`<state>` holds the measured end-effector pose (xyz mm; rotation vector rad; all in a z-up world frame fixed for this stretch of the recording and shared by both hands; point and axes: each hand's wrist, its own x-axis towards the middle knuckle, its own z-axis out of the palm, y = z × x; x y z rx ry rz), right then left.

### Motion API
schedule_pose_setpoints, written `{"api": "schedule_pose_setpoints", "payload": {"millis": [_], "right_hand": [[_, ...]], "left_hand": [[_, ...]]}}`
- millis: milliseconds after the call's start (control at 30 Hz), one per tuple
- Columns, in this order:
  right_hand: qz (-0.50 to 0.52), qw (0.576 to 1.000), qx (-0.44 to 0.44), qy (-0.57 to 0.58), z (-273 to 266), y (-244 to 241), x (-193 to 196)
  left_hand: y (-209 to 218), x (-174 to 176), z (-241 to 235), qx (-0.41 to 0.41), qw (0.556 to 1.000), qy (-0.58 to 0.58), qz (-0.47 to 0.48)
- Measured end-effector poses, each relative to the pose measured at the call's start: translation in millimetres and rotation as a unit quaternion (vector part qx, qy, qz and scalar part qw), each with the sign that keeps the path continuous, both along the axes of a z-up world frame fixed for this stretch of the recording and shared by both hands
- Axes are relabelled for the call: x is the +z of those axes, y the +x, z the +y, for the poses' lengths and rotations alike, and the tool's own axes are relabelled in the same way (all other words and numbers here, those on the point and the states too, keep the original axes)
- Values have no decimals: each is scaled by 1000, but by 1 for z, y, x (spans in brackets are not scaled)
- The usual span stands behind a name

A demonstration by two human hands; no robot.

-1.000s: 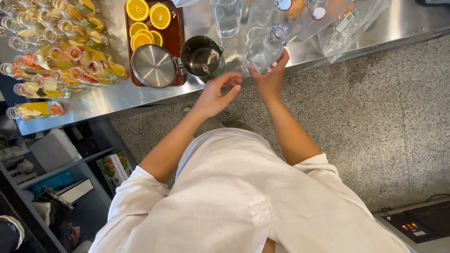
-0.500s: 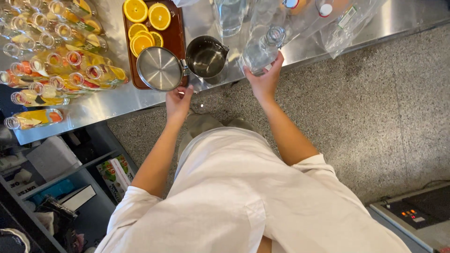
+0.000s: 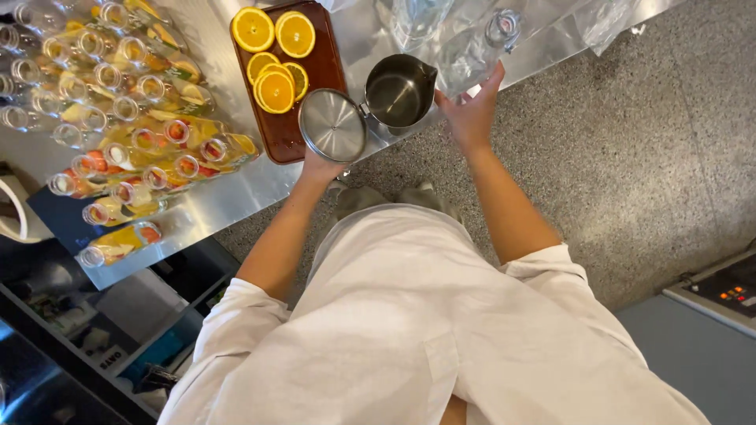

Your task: Preparing fruit-filled glasses and pouring liquids from glass bottles into a metal pitcher.

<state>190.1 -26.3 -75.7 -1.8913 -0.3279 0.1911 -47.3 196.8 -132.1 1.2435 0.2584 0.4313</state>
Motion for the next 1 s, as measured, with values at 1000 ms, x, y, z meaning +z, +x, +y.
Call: {"api": "schedule_pose_setpoints", "payload": {"millis": [1000], "right_hand": [[-90, 955, 279, -49, -64, -140, -64]], "left_hand": [[18, 12, -108, -8, 982, 165, 87]]}}
